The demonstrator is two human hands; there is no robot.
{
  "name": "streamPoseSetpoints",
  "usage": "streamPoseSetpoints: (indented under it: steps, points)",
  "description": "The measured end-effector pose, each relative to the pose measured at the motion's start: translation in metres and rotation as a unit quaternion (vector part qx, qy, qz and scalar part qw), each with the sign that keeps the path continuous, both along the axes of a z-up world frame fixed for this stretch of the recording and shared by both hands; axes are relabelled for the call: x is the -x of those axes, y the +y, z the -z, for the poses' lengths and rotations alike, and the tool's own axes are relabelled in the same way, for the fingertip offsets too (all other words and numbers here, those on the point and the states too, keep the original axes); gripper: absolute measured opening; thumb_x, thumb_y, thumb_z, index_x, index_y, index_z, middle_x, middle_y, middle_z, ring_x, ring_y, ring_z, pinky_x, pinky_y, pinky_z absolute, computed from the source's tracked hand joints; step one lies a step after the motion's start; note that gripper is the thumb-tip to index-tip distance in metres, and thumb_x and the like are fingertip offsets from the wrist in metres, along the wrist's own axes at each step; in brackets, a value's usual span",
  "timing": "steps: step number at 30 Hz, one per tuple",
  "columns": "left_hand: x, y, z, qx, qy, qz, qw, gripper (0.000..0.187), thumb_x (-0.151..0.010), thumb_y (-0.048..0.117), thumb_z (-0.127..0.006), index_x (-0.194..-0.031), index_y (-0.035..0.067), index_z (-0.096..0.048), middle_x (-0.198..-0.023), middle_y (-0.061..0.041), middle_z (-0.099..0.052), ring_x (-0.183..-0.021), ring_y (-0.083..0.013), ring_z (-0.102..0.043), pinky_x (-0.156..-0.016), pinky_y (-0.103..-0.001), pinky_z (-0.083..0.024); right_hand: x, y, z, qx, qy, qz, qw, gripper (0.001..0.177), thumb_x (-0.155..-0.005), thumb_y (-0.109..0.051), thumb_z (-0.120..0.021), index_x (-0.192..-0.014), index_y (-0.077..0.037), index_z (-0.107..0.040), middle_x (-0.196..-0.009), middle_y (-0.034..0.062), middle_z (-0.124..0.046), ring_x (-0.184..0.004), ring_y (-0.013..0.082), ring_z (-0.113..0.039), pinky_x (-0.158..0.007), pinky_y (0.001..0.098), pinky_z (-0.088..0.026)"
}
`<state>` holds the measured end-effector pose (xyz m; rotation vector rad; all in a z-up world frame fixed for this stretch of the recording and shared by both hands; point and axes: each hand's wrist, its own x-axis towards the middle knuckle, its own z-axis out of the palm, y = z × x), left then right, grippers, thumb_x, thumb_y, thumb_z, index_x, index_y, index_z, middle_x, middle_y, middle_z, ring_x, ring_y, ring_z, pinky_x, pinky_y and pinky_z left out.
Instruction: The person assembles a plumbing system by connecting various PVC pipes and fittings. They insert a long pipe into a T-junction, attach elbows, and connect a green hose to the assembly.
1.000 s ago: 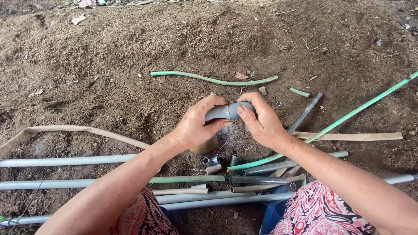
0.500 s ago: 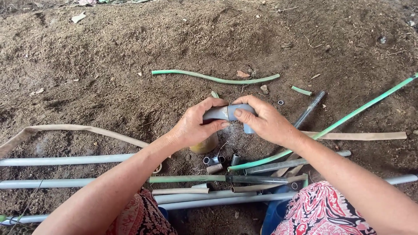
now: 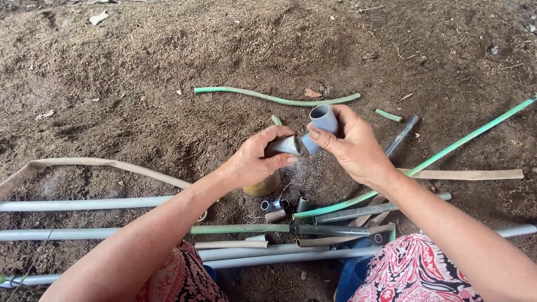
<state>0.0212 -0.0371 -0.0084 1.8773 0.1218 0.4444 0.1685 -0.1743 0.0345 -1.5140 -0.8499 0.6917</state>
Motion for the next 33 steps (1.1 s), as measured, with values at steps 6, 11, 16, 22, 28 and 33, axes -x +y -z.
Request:
streamPoseSetpoints:
  steps: [6,11,16,22,28,33]
  points:
    - [0.001,0.009,0.02,-0.09,0.046,-0.049,0.994,0.046,-0.083,0.017,-0.069,-0.12,-0.002,-0.052,-0.101,-0.024,-0.062,-0.093,-0.0387,-0.063,-0.089,-0.049,-0.048,0.003,-0.008,0.0,0.026,-0.053,-0.02,0.998,0.046,-0.085,-0.022,-0.067,-0.122,-0.002,-0.048,-0.095,0.0116,-0.05,-0.088,0.0205,-0.051,-0.07,0.0307,-0.053]
    - [0.009,0.037,0.045,-0.241,0.181,-0.051,0.952,0.045,-0.083,0.02,-0.069,-0.123,0.007,-0.052,-0.108,-0.017,-0.061,-0.098,-0.0349,-0.063,-0.089,-0.045,-0.05,0.0,-0.013,-0.009,0.056,-0.135,-0.057,0.988,0.043,-0.088,-0.022,-0.065,-0.122,0.0,-0.05,-0.094,0.0115,-0.051,-0.087,0.0199,-0.049,-0.072,0.0325,-0.05]
    - [0.027,0.041,0.088,-0.25,0.404,-0.017,0.88,0.05,-0.081,0.029,-0.07,-0.124,0.018,-0.046,-0.112,-0.018,-0.048,-0.092,-0.0353,-0.062,-0.081,-0.048,-0.054,-0.008,-0.014,0.0,0.181,-0.279,-0.05,0.942,0.038,-0.086,-0.025,-0.064,-0.118,-0.007,-0.057,-0.096,-0.0004,-0.058,-0.086,0.0094,-0.051,-0.076,0.0239,-0.04]
    - [0.044,0.033,0.101,-0.198,0.422,0.003,0.885,0.049,-0.086,0.02,-0.063,-0.132,0.017,-0.045,-0.121,-0.017,-0.048,-0.098,-0.0286,-0.061,-0.089,-0.04,-0.054,-0.004,-0.011,-0.001,0.224,-0.265,-0.082,0.934,0.043,-0.082,-0.023,-0.064,-0.121,-0.006,-0.056,-0.106,0.005,-0.063,-0.093,0.0141,-0.056,-0.082,0.0261,-0.044]
    - [0.059,0.058,0.101,-0.242,0.435,-0.012,0.867,0.035,-0.088,0.02,-0.062,-0.12,0.01,-0.053,-0.112,-0.009,-0.063,-0.094,-0.0184,-0.064,-0.083,-0.031,-0.057,0.003,-0.012,-0.008,0.3,-0.253,-0.084,0.916,0.044,-0.08,-0.022,-0.065,-0.122,-0.013,-0.056,-0.107,0.0047,-0.063,-0.095,0.017,-0.057,-0.081,0.0312,-0.046]
    - [0.094,0.104,0.161,-0.341,0.529,0.017,0.777,0.025,-0.093,0.025,-0.056,-0.112,0.01,-0.056,-0.103,-0.006,-0.062,-0.087,-0.0156,-0.062,-0.081,-0.031,-0.056,-0.002,-0.017,-0.006,0.317,-0.265,-0.103,0.905,0.042,-0.08,-0.025,-0.064,-0.12,-0.016,-0.058,-0.108,0.0051,-0.064,-0.096,0.0184,-0.06,-0.08,0.0338,-0.049]
